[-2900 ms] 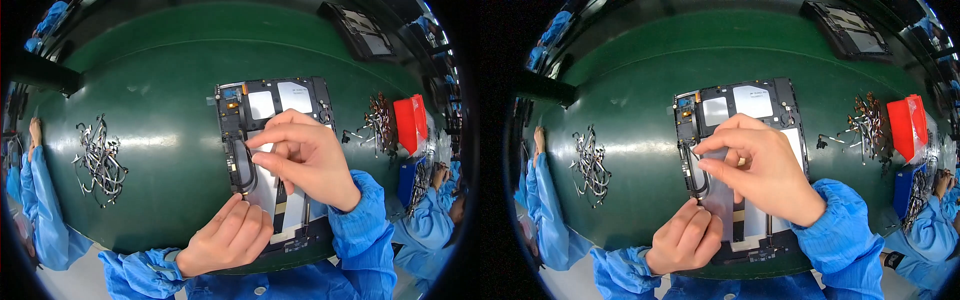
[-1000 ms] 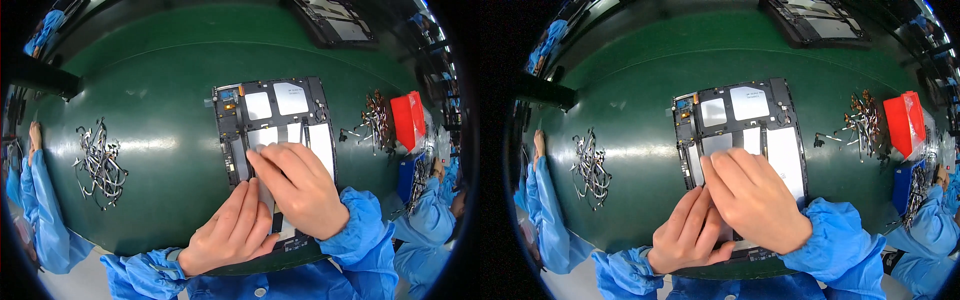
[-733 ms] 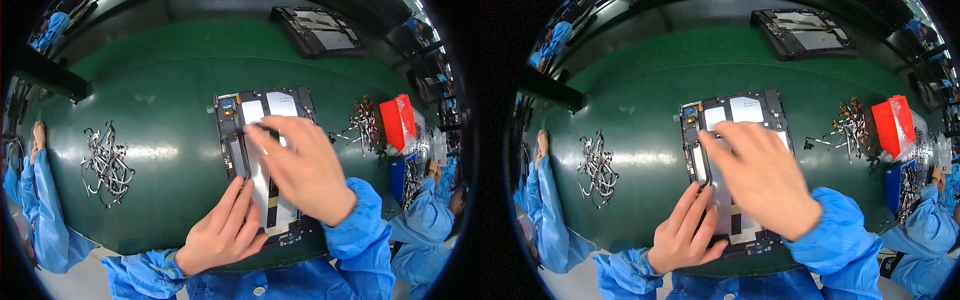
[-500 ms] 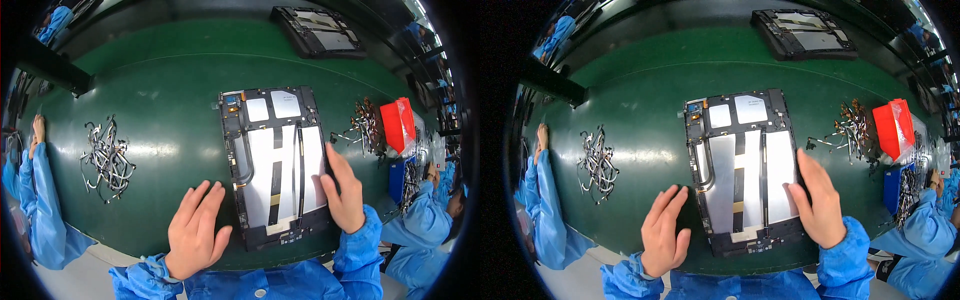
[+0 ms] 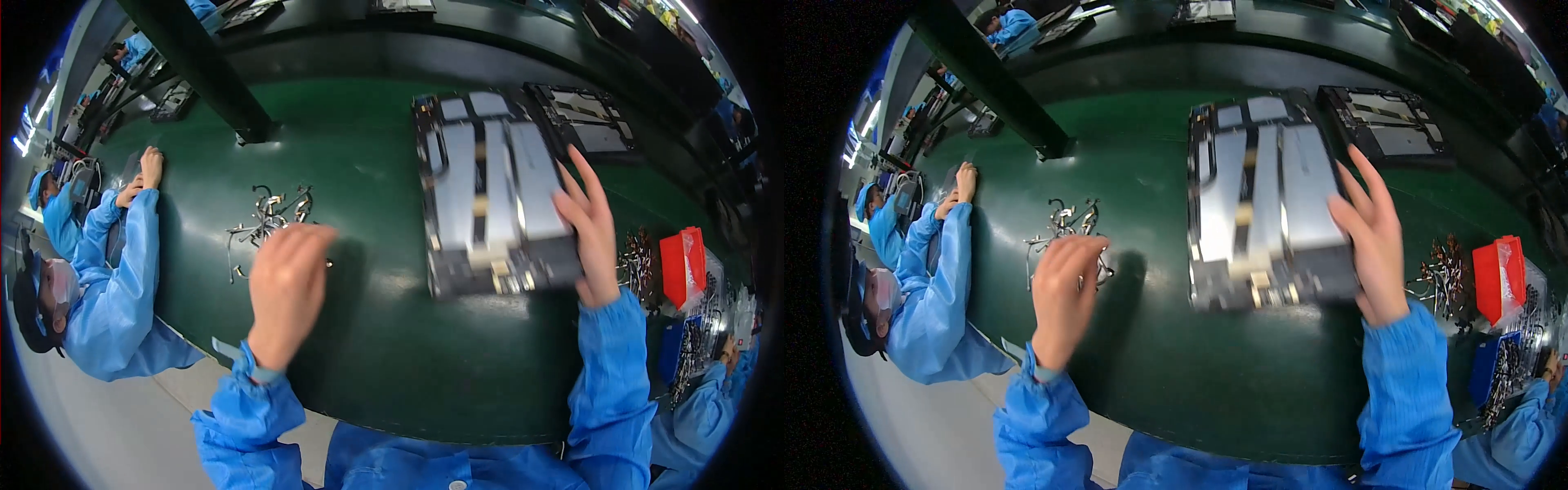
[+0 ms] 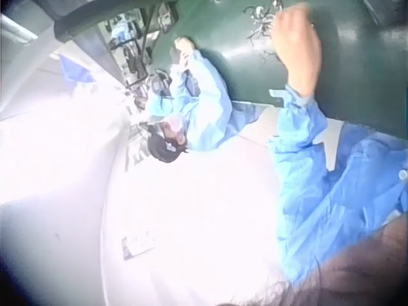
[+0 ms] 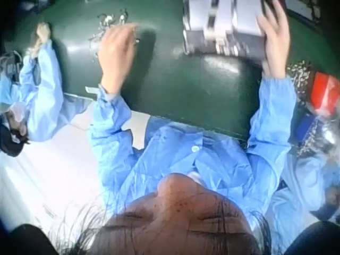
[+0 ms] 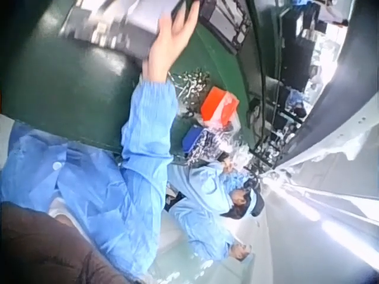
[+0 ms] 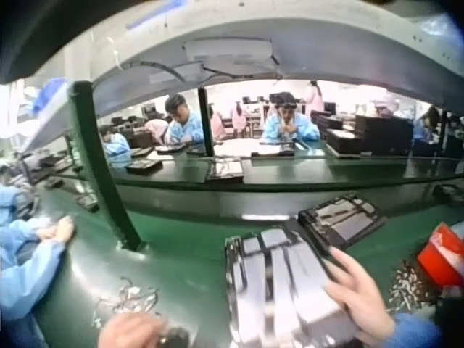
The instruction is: The person connects ribbon cables to internal components of a tablet chassis by hand.
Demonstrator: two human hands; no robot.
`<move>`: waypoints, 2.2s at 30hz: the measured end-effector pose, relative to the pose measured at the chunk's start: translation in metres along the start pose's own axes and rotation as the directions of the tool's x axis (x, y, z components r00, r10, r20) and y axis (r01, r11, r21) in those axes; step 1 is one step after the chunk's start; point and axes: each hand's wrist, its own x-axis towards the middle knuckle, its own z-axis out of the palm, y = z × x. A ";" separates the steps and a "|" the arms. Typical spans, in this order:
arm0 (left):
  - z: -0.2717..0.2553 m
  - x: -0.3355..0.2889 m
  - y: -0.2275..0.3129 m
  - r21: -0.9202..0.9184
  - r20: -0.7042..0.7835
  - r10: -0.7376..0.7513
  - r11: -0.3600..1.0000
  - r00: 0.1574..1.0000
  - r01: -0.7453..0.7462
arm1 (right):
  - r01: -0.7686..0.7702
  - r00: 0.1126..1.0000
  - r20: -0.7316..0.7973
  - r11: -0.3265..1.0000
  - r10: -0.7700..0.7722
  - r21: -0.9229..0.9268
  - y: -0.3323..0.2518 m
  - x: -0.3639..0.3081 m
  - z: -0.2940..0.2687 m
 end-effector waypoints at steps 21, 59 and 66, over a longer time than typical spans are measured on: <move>0.011 0.031 -0.036 -0.648 0.140 -0.478 0.618 0.867 0.445 | 0.486 0.842 0.414 0.820 -0.347 -0.302 0.009 0.080 0.081; -0.039 -0.001 0.201 -0.817 0.405 0.101 0.487 0.909 0.310 | 0.716 0.617 0.284 0.374 -0.734 -0.590 -0.058 -0.154 -0.023; -0.034 -0.015 0.218 -0.883 0.423 0.128 0.282 0.897 0.376 | 0.676 0.596 0.141 0.399 -0.790 -0.620 -0.051 -0.173 -0.032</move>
